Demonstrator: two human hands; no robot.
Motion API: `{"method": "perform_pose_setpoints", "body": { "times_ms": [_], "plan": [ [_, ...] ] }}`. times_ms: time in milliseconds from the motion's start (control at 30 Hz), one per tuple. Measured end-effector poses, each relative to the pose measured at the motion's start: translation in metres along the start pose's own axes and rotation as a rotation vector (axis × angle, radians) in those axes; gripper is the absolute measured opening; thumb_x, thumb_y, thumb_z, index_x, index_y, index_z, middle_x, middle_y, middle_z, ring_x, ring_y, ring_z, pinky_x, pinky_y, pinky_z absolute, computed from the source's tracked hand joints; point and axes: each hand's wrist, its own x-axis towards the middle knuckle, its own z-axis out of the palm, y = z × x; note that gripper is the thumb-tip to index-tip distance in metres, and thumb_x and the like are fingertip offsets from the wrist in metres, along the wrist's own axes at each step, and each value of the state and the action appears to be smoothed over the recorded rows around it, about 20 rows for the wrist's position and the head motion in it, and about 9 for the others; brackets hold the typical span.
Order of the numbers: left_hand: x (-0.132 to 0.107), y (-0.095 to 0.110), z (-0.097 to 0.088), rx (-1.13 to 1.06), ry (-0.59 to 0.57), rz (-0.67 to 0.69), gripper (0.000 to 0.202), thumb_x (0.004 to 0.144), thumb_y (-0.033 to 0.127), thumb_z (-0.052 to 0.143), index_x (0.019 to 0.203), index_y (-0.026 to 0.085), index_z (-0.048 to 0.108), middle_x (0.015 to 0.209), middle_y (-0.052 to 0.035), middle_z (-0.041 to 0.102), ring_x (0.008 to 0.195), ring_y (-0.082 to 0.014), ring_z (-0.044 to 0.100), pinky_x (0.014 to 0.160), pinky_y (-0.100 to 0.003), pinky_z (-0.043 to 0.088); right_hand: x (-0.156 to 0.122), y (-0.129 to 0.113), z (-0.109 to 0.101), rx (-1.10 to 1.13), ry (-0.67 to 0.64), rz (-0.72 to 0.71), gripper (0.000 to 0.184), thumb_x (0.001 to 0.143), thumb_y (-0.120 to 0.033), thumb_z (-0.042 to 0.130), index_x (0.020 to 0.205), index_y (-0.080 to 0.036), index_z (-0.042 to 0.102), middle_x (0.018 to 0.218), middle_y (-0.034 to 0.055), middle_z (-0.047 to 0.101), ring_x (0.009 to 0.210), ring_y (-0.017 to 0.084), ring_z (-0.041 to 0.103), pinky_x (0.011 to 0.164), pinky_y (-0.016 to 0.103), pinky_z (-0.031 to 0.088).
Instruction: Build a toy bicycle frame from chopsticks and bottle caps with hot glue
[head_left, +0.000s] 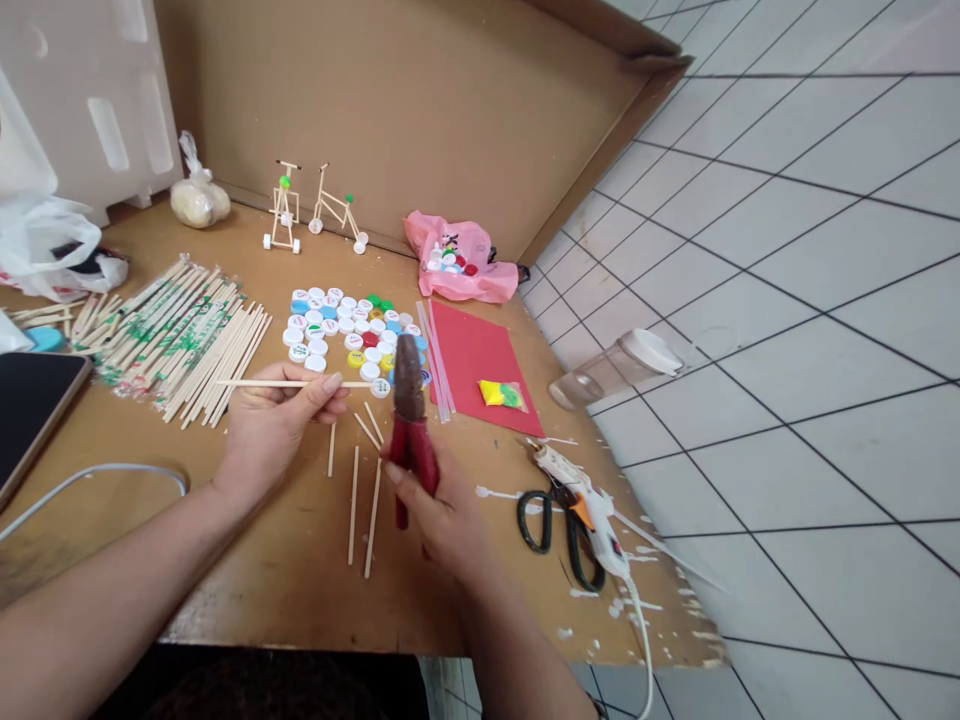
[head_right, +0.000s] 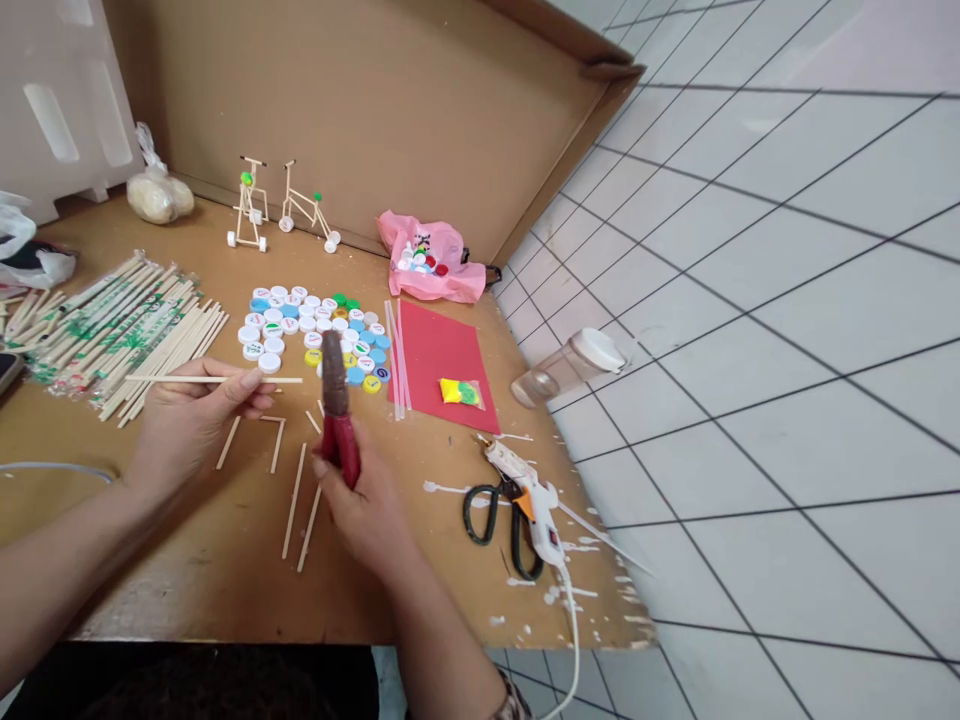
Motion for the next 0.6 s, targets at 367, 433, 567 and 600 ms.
{"method": "perform_pose_setpoints", "body": {
  "times_ms": [367, 433, 567, 600],
  "plan": [
    [-0.013, -0.009, 0.001, 0.114, -0.284, -0.04, 0.015, 0.06, 0.028, 0.079, 0.053, 0.02, 0.068, 0.047, 0.0015, 0.061, 0.041, -0.0094, 0.048, 0.04, -0.02, 0.038, 0.005, 0.003, 0.01, 0.39, 0.1, 0.117, 0.051, 0.071, -0.039, 0.074, 0.115, -0.024, 0.055, 0.093, 0.0011, 0.063, 0.071, 0.014, 0.058, 0.068, 0.031, 0.052],
    [-0.015, -0.011, 0.002, 0.113, -0.326, -0.038, 0.014, 0.059, 0.026, 0.08, 0.054, 0.021, 0.068, 0.05, 0.0005, 0.064, 0.044, -0.0105, 0.051, 0.044, -0.021, 0.04, 0.005, 0.003, 0.014, 0.383, 0.1, 0.115, 0.046, 0.074, -0.039, 0.072, 0.115, -0.024, 0.056, 0.094, 0.0021, 0.063, 0.079, 0.017, 0.06, 0.073, 0.033, 0.053],
    [-0.018, -0.011, 0.004, 0.133, -0.415, -0.059, 0.015, 0.058, 0.028, 0.081, 0.053, 0.02, 0.069, 0.053, -0.0014, 0.066, 0.049, -0.0128, 0.055, 0.048, -0.023, 0.043, 0.005, 0.005, 0.013, 0.372, 0.124, 0.112, 0.043, 0.076, -0.037, 0.07, 0.114, -0.024, 0.057, 0.094, 0.0029, 0.064, 0.084, 0.019, 0.061, 0.078, 0.036, 0.053],
    [-0.019, -0.011, 0.005, 0.141, -0.427, -0.066, 0.017, 0.058, 0.029, 0.081, 0.053, 0.02, 0.069, 0.051, -0.0009, 0.064, 0.047, -0.0123, 0.053, 0.046, -0.023, 0.041, 0.005, 0.005, 0.012, 0.378, 0.126, 0.115, 0.044, 0.075, -0.037, 0.071, 0.115, -0.024, 0.057, 0.093, 0.0027, 0.064, 0.082, 0.019, 0.061, 0.078, 0.035, 0.053]
  ]
}}
